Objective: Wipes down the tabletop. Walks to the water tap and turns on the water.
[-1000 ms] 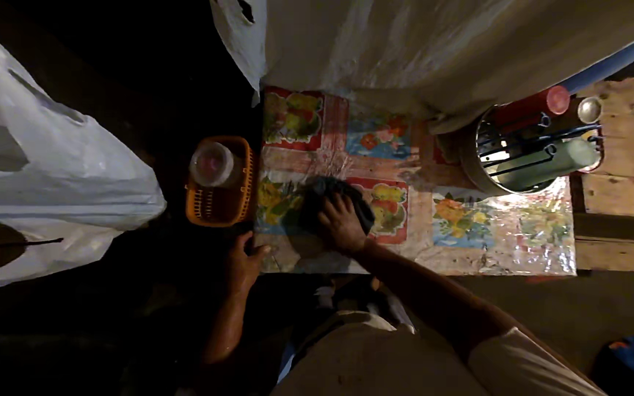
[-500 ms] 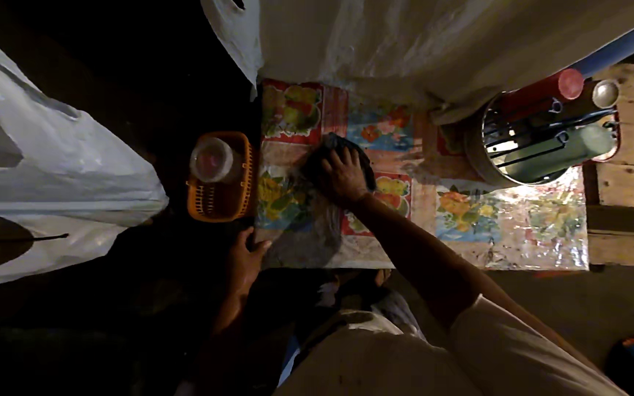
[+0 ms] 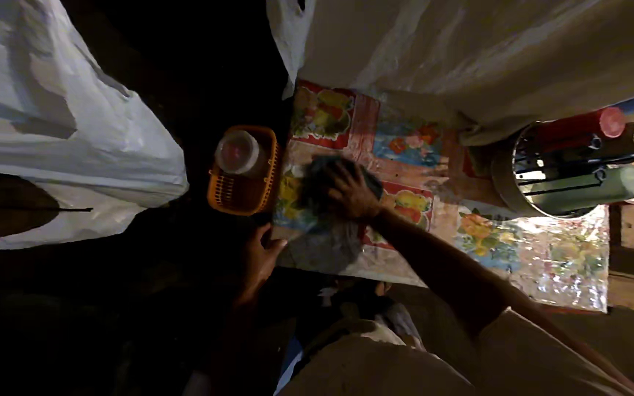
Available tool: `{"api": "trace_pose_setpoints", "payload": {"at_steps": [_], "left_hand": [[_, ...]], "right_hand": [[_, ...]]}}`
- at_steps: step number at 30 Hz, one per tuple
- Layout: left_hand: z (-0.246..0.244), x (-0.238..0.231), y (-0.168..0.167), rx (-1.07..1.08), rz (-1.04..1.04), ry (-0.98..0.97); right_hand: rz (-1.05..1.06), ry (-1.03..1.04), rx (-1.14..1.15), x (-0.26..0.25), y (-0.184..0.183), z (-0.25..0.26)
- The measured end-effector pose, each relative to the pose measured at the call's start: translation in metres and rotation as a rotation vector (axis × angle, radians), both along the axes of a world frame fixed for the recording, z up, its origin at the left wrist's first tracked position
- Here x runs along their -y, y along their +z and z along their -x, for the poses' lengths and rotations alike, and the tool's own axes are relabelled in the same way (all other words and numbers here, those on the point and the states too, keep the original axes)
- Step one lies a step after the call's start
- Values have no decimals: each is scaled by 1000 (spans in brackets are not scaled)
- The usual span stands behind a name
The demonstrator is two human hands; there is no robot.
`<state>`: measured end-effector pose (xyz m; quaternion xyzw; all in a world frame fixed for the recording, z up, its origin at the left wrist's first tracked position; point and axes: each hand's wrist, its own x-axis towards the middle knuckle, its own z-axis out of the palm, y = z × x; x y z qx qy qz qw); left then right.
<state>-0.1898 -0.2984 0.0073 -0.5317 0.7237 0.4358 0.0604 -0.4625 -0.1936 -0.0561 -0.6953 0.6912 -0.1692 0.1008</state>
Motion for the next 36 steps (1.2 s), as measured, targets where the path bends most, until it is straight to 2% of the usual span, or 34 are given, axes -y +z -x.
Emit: {"api": "trace_pose_setpoints", "payload": {"at_steps": [2,4,6,8,10,14,18,21,25,28,31,33,36], "left_hand": [[-7,0,-5,-111,28,-7],[-10,-1,-6,-184,-2,77],[-10,1,-2,-199,-96,174],[-18,0,-16,-323,-120,262],[-20,2,-22,-346,-140,318],[-17,5,-12,-282,-229,384],[-12,0,-3,-209,-162,272],[-4,-6,3,-123,-120,122],[-2,-12,-6,-88,9,-11],[0,-11,-6,-74,39,-27],[1,-9,-6,-68,34,-18],[3,-8,-5,-56,31,-11],[3,-10,-5,-37,35,-13]], "right_hand": [[-83,-122,-74,41,-5,35],[-133,-276,-117,78,-6,53],[-156,-398,-120,107,-5,48],[-161,-389,-113,116,-2,23],[-82,-271,-78,102,-4,-16],[-107,-11,43,44,6,-107],[-128,195,154,-15,21,-153],[-145,169,230,-59,31,-134],[-86,-232,70,-143,26,-67],[-163,-390,-29,-195,22,-29],[-215,-402,-21,-196,26,-32],[-230,-333,33,-183,28,-27],[-226,-229,70,-157,23,6]]}}
